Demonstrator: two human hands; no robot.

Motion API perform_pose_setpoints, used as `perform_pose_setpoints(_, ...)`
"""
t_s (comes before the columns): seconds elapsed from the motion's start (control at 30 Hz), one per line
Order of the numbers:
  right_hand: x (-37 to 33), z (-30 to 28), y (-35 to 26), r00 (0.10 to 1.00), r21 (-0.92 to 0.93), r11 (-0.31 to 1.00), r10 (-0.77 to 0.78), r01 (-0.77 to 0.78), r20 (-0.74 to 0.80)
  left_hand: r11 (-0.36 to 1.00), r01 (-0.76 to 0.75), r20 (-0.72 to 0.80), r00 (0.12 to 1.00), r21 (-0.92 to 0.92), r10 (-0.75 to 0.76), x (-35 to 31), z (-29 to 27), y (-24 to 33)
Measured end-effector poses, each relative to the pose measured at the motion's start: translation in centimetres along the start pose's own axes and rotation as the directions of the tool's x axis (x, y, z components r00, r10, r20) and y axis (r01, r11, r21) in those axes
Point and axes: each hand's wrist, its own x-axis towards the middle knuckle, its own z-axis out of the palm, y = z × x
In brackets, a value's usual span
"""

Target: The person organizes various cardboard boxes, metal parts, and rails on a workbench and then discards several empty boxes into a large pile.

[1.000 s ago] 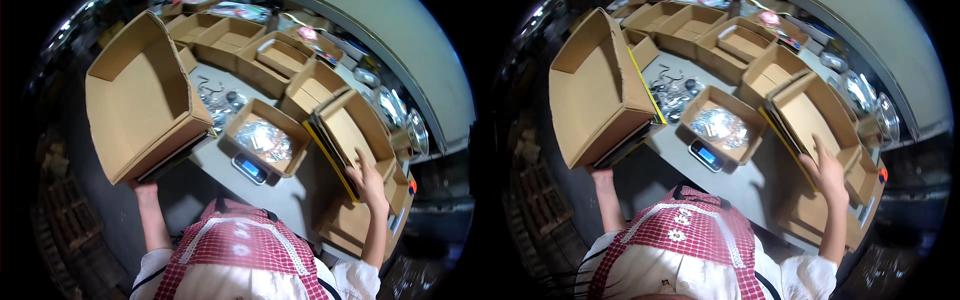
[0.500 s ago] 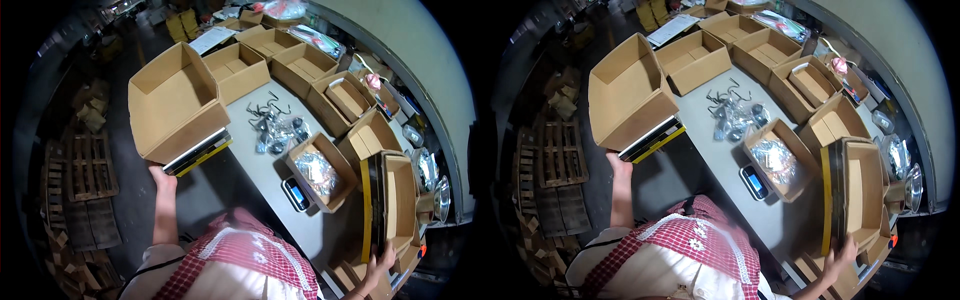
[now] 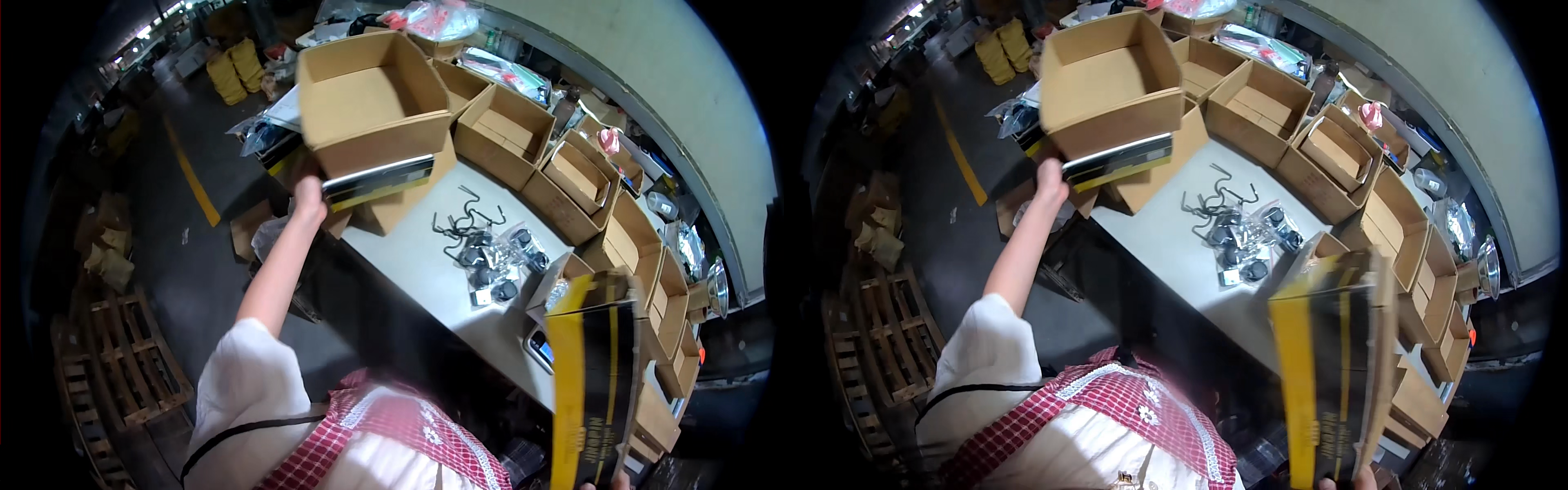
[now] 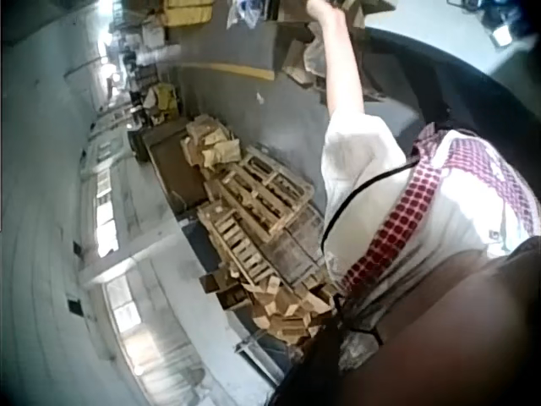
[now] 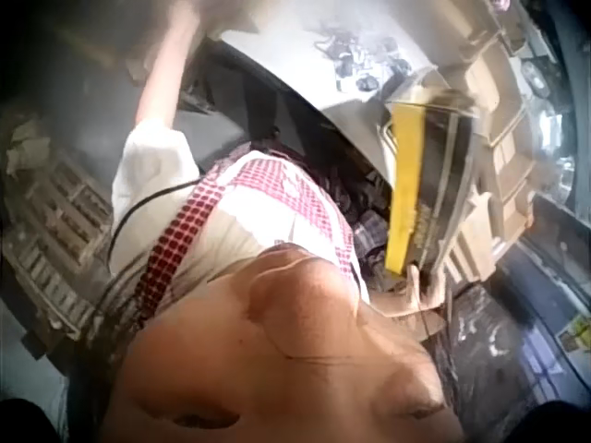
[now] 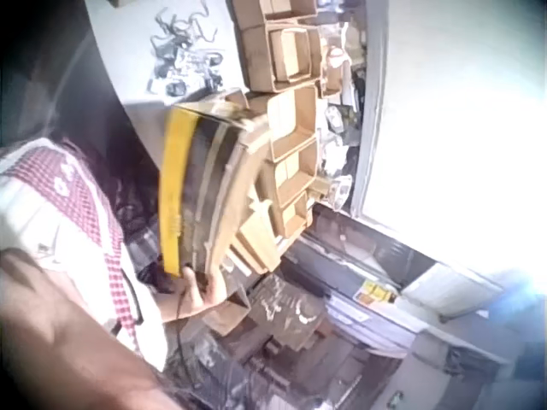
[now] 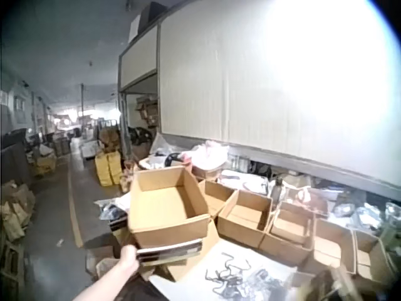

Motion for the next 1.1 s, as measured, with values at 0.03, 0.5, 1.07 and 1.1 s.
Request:
perform_pose_setpoints(0.03, -0.4, 0.8, -1.5, 0.996, 0.001, 1.000, 0.011, -0.011, 0.083, 0.998, -0.029, 0.030, 0.999, 0.054, 0.027, 1.5, 0.6, -0.9)
perform_pose_setpoints(0.5, -5.5, 18.2, -8.8, 0.605, -0.037, 0.921, -0.225, 0.389, 0.764, 0.573, 0.547, 0.412, 0.398, 0.610, -0.819, -16.2, -16.4, -0.3)
perform_pose_setpoints(1.07, -29.3, 23.0, 10.6, 0.562, -0.272, 0.710, 0.689, -0.649, 0.458, 0.490, -0.060, 0.446, 0.520, 0.870, -0.729, -30.9, -32.0, 2.7)
perform_pose_setpoints(1.1, -28.6, 22.8, 9.1, 0.078, -0.249, 0.252, 0.832, -0.935, 0.549, 0.513, -0.099, 0.486, 0.509, 0.853, -0.710, -30.0, -31.7, 2.8)
